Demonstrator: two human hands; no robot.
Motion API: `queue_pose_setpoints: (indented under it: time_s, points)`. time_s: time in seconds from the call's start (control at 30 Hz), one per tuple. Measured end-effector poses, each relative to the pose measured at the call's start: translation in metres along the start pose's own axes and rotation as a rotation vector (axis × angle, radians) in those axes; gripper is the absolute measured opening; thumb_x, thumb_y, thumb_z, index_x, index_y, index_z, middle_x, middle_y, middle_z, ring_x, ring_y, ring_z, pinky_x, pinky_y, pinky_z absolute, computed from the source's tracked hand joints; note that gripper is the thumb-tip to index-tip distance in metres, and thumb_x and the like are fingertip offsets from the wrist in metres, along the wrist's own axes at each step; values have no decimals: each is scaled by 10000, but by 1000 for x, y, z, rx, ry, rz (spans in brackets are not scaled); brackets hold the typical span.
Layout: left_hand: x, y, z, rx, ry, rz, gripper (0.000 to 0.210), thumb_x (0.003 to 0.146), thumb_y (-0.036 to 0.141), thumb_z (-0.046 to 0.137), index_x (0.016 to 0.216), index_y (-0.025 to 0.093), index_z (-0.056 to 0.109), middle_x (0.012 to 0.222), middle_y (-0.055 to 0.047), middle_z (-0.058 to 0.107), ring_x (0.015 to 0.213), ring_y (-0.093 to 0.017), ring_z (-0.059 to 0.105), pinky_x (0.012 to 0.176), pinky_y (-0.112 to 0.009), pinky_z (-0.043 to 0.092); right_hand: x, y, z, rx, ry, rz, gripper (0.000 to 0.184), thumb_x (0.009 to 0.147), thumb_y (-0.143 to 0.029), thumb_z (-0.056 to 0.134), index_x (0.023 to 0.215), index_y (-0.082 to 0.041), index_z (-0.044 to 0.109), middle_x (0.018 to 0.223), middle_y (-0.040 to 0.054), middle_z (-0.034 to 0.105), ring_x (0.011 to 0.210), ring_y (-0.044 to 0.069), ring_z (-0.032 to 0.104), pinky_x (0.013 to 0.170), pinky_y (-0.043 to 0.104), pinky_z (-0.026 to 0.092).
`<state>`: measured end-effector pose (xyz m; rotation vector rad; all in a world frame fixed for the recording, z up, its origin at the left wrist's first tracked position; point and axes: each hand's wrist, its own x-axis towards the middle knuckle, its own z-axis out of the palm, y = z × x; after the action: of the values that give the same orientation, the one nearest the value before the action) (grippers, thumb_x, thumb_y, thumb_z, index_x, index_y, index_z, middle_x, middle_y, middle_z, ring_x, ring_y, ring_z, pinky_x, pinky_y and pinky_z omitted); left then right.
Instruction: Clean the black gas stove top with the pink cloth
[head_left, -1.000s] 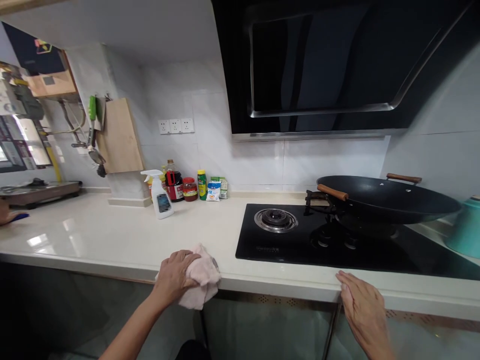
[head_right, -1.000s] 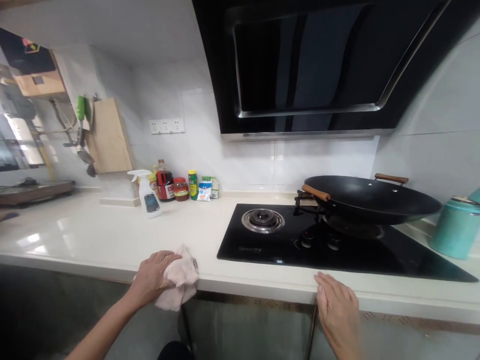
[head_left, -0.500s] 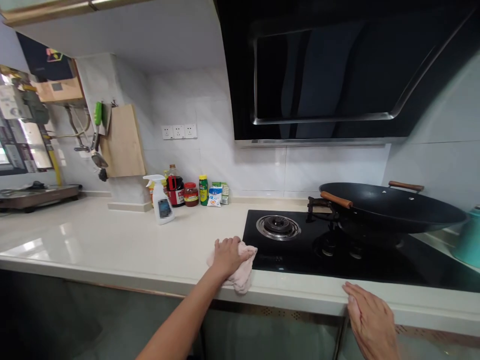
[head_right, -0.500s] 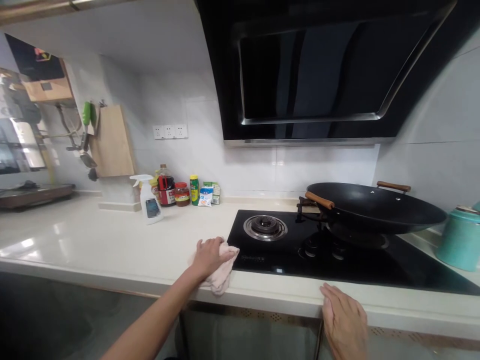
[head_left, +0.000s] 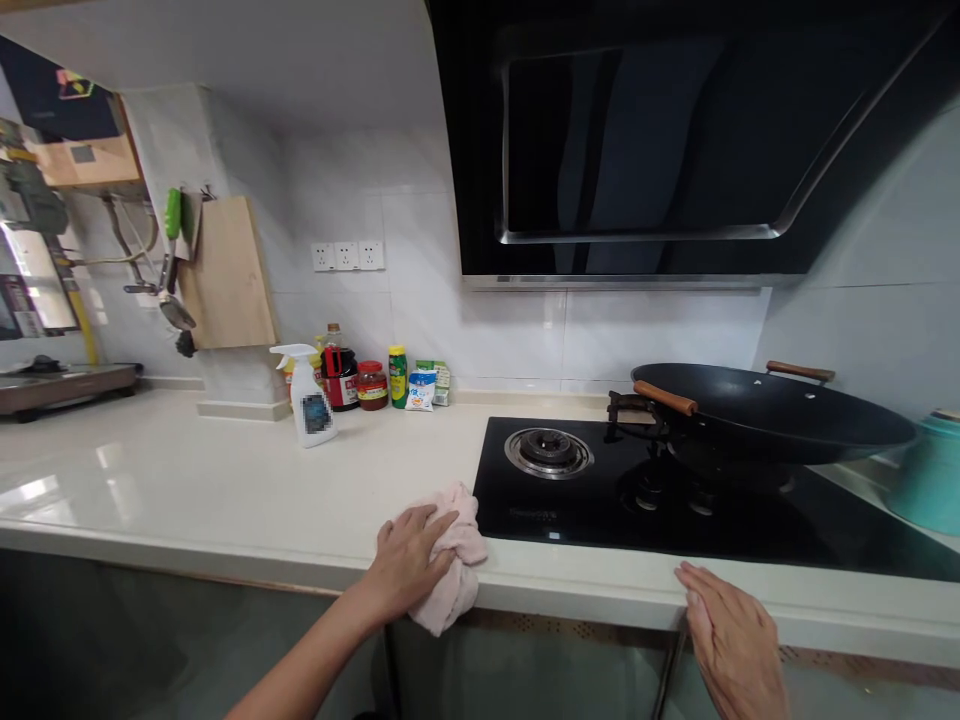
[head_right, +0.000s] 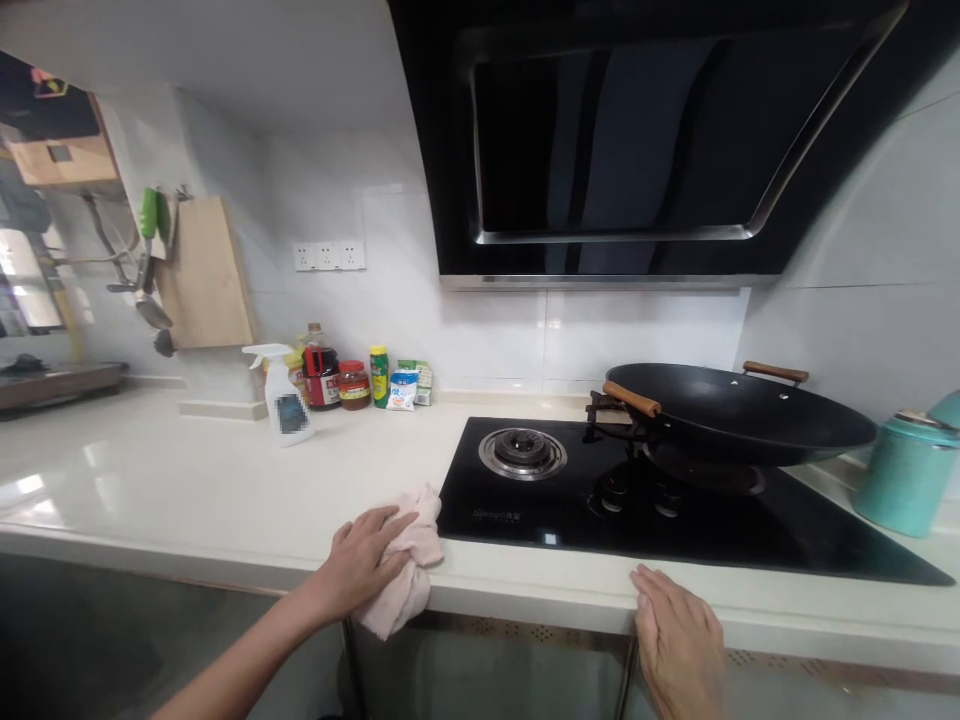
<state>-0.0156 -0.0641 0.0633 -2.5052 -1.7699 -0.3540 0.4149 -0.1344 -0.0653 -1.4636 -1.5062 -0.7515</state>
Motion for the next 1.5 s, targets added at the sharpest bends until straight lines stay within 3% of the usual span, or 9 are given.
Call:
queue_pose_setpoints:
  time_s: [0.17,0.3,0.43,0.57,0.73,1.0,1.13,1.27,1.5]
  points:
    - [36,-24,-5,11,-128,-145,556,956,344,386,1502,393,478,1643,-67,372,1516,-327,300,1150,-657,289,3,-3,-2,-13,4,-25,377,1015,-369,373,1106,-218,707,1134,74,749,1054,255,657,938,422,416]
    - [91,-34,-2,-2,-129,-271,609,978,528,309,1549,345,416,1654,-144,329,1510,-433,264,1084,-771,254,3,-5,2,-37,46,-33,351,1007,-331,381,1099,-206,696,1107,81,749,1011,253,655,924,417,410]
    - [137,-16,8,-29,-118,-349,797,889,786,286,1559,369,396,1661,-176,295,1498,-528,203,1038,-838,191,1,-5,15,-69,150,-12,345,992,-326,376,1042,-197,692,1057,95,749,964,258,652,908,423,397]
    - [162,8,19,-49,-113,-343,770,880,801,256,1539,434,407,1671,-122,296,1500,-526,190,1051,-832,168,-2,-1,24,-89,194,-28,326,992,-322,386,1048,-205,685,1058,92,748,939,255,652,888,418,392]
    - [146,13,24,-17,-101,-236,612,960,647,286,1531,465,407,1658,-76,329,1513,-456,207,1098,-761,196,-4,2,21,-62,175,-47,327,1002,-331,387,1081,-210,680,1083,78,750,976,257,657,910,425,386]
    - [28,-14,18,33,-42,41,511,1000,535,411,1506,471,452,1657,-57,349,1511,-398,261,1143,-688,257,1,-2,5,-7,95,-83,331,1012,-328,386,1128,-215,675,1113,77,750,1032,258,663,938,421,407]
    - [-3,-21,14,38,-17,125,493,1009,522,429,1503,512,430,1664,-48,340,1517,-396,262,1130,-693,289,4,-4,1,-20,99,-89,324,1006,-311,398,1139,-205,674,1105,75,752,1036,254,664,938,419,415]
    - [15,-6,9,48,-53,46,511,999,572,404,1503,498,439,1655,-55,358,1512,-405,273,1115,-712,285,4,-8,3,-28,87,-58,315,1004,-313,407,1134,-214,677,1106,62,753,1042,246,661,940,414,415]
    - [91,29,12,-43,-147,-77,580,952,630,352,1495,463,466,1659,-63,335,1522,-417,230,1131,-724,205,5,-12,10,-31,111,3,292,993,-277,408,1088,-209,675,1085,66,751,1020,240,659,948,420,411]
